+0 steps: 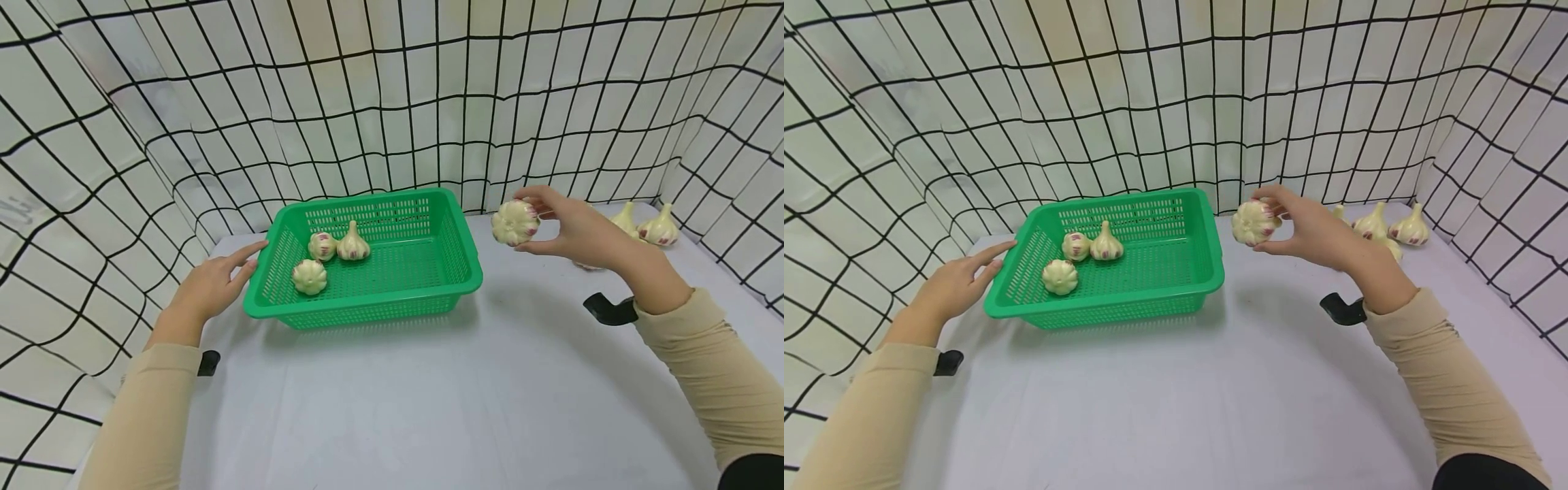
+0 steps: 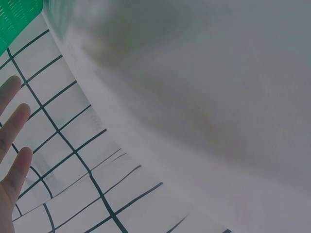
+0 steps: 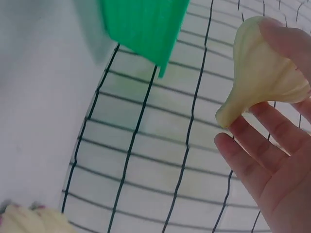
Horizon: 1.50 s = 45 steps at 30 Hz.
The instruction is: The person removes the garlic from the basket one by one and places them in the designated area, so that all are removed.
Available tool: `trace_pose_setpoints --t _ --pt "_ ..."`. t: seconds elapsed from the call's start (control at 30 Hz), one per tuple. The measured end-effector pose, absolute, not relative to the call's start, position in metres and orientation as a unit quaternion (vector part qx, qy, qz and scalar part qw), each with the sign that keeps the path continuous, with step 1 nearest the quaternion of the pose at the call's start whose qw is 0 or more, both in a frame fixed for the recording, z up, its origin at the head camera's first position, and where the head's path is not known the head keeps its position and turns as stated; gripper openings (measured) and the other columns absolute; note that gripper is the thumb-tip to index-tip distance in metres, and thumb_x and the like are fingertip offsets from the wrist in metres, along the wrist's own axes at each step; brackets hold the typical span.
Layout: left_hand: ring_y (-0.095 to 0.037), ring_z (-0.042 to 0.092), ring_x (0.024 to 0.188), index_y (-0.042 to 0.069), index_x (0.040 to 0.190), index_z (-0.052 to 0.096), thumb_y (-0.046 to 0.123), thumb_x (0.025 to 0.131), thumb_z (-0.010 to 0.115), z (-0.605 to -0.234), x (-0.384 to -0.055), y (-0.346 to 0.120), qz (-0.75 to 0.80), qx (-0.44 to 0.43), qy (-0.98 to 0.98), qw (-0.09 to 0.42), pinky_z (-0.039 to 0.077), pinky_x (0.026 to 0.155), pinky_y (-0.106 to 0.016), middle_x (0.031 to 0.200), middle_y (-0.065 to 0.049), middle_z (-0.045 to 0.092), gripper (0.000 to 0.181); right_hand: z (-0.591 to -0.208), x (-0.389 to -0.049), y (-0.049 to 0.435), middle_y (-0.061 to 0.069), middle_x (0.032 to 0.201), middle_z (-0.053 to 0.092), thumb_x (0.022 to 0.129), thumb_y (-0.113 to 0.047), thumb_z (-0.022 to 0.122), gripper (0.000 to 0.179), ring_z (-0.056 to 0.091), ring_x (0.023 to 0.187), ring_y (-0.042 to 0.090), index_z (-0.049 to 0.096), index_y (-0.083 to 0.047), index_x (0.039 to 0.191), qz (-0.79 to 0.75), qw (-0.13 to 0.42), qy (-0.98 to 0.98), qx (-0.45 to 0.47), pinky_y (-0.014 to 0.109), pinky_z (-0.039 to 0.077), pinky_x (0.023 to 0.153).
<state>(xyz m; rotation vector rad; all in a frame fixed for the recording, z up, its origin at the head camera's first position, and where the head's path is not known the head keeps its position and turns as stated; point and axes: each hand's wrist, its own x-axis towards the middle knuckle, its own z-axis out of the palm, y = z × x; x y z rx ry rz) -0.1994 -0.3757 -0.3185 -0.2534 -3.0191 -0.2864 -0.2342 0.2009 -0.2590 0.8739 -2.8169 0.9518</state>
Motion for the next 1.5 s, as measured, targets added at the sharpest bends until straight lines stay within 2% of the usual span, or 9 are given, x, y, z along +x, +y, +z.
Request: trace_pose_setpoints --t 0.3,0.53,0.63,0.73,0.97,1.13,1.27,1.37,1.5 --pt "-0.058 0.054 0.118 0.019 0.161 0.034 0.049 0.112 0.026 -0.319 -0.2 -0.376 -0.092 -0.091 -0.99 0.054 0.044 0.091 -0.074 0.131 -0.037 0.058 0.058 -0.276 -0.237 0.242 0.024 0.136 0.055 0.088 -0.018 0.084 0.075 0.052 0.128 0.045 0.041 -0.009 0.149 0.32 0.025 -0.915 0.244 0.058 0.042 0.106" --pt "-0.059 0.053 0.119 0.02 0.161 0.033 0.05 0.112 0.025 -0.319 -0.2 -0.376 -0.091 -0.088 -0.991 0.051 0.044 0.091 -0.075 0.132 -0.038 0.057 0.059 -0.283 -0.236 0.27 0.023 0.13 0.055 0.089 -0.022 0.083 0.074 0.057 0.115 0.04 0.041 -0.011 0.149 0.303 0.039 -0.93 0.202 0.02 0.044 0.082" --pt "-0.059 0.053 0.119 0.02 0.161 0.033 0.05 0.112 0.025 -0.318 -0.199 -0.376 -0.09 -0.087 -0.991 0.05 0.044 0.091 -0.075 0.132 -0.038 0.056 0.059 -0.284 -0.235 0.28 0.023 0.13 0.053 0.088 -0.022 0.084 0.075 0.054 0.116 0.042 0.041 -0.009 0.149 0.305 0.044 -0.932 0.192 0.013 0.041 0.076" --pt "-0.059 0.053 0.119 0.02 0.161 0.033 0.05 0.112 0.025 -0.317 -0.199 -0.376 -0.089 -0.087 -0.991 0.05 0.044 0.091 -0.075 0.132 -0.038 0.056 0.059 -0.286 -0.234 0.29 0.022 0.129 0.053 0.088 -0.025 0.084 0.077 0.053 0.118 0.043 0.041 -0.009 0.15 0.299 0.055 -0.936 0.179 0.017 0.04 0.077" --pt "-0.058 0.055 0.116 0.019 0.161 0.034 0.05 0.111 0.026 -0.317 -0.197 -0.375 -0.089 -0.089 -0.991 0.053 0.045 0.09 -0.074 0.13 -0.038 0.058 0.058 -0.292 -0.234 0.314 0.028 0.133 0.047 0.091 -0.024 0.081 0.081 0.047 0.122 0.048 0.033 -0.007 0.154 0.295 0.057 -0.943 0.144 0.053 0.041 0.088" --pt "-0.058 0.055 0.117 0.02 0.161 0.034 0.05 0.111 0.025 -0.319 -0.198 -0.376 -0.091 -0.088 -0.99 0.056 0.045 0.09 -0.074 0.132 -0.037 0.058 0.058 -0.299 -0.235 0.331 0.032 0.135 0.045 0.091 -0.027 0.081 0.085 0.043 0.124 0.05 0.03 -0.006 0.156 0.297 0.062 -0.946 0.112 0.039 0.042 0.081" --pt "-0.058 0.054 0.118 0.02 0.161 0.034 0.05 0.111 0.025 -0.318 -0.198 -0.375 -0.091 -0.09 -0.99 0.058 0.045 0.091 -0.074 0.132 -0.036 0.058 0.059 -0.306 -0.231 0.345 0.037 0.137 0.04 0.093 -0.027 0.078 0.088 0.039 0.124 0.054 0.025 -0.003 0.158 0.297 0.071 -0.948 0.092 0.053 0.042 0.082" --pt "-0.058 0.054 0.118 0.02 0.161 0.033 0.05 0.111 0.025 -0.317 -0.199 -0.375 -0.088 -0.091 -0.99 0.055 0.045 0.091 -0.074 0.133 -0.037 0.057 0.059 -0.311 -0.229 0.356 0.036 0.141 0.038 0.094 -0.025 0.077 0.087 0.037 0.124 0.052 0.024 -0.001 0.159 0.298 0.086 -0.947 0.079 0.052 0.039 0.085" --pt "-0.058 0.054 0.119 0.02 0.162 0.032 0.05 0.111 0.025 -0.317 -0.198 -0.376 -0.088 -0.088 -0.991 0.05 0.045 0.09 -0.074 0.133 -0.037 0.056 0.059 -0.317 -0.229 0.369 0.035 0.141 0.04 0.095 -0.026 0.075 0.084 0.04 0.119 0.05 0.028 0.002 0.158 0.284 0.109 -0.95 0.062 0.042 0.039 0.077"
